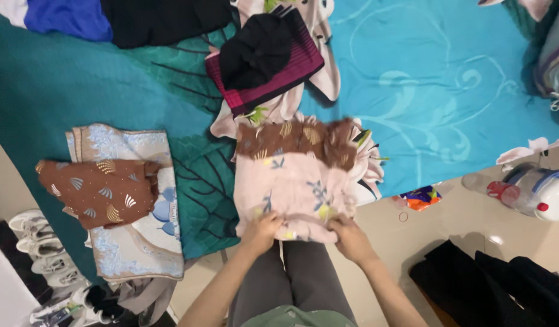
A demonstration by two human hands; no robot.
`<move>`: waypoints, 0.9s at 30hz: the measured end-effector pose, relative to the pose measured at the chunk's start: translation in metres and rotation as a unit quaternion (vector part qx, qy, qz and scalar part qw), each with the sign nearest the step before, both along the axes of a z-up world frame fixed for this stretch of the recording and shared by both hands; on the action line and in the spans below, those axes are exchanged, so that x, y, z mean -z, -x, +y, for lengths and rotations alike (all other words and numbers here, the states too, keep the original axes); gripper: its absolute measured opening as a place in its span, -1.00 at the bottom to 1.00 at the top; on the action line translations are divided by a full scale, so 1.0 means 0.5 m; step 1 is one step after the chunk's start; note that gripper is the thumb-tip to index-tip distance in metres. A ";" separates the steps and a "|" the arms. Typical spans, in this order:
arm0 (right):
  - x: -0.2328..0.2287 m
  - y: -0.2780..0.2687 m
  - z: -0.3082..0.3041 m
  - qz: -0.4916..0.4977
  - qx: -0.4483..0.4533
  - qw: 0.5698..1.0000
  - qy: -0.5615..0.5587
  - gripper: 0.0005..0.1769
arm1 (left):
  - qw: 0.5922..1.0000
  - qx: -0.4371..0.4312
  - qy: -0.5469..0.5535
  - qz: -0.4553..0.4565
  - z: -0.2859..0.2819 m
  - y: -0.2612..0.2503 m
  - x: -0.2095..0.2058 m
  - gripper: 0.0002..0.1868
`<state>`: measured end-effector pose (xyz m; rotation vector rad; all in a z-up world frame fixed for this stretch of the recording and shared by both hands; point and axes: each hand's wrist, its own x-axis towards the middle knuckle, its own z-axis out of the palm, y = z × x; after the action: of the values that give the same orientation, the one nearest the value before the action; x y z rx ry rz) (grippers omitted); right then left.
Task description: The person tidies a cluttered bedroom. They first sort and rearrange cosmetic bottles and small containers on a crowded table, then gather scattered clothing from the floor and bed, and finally fold garments one at a time on the bed, stacking the folded clothes.
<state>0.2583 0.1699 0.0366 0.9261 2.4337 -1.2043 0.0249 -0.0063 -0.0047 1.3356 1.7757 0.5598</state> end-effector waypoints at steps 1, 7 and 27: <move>0.038 -0.020 -0.021 -0.013 0.005 1.000 0.023 -0.58 | 0.998 0.010 0.055 -0.021 -0.025 -0.019 0.031 -0.51; 0.166 -0.035 0.030 -0.126 0.026 0.982 0.137 -0.39 | 0.966 0.019 0.254 -0.031 0.012 0.006 0.147 -0.72; 0.293 0.101 0.289 -0.030 0.258 0.965 -0.034 -0.24 | 0.892 -0.414 -0.023 0.183 0.223 0.158 0.144 -0.57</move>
<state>0.2080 0.3146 -0.1101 1.6643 2.2656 -1.2219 -0.0540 0.1051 -0.0766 0.6711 2.6641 0.8356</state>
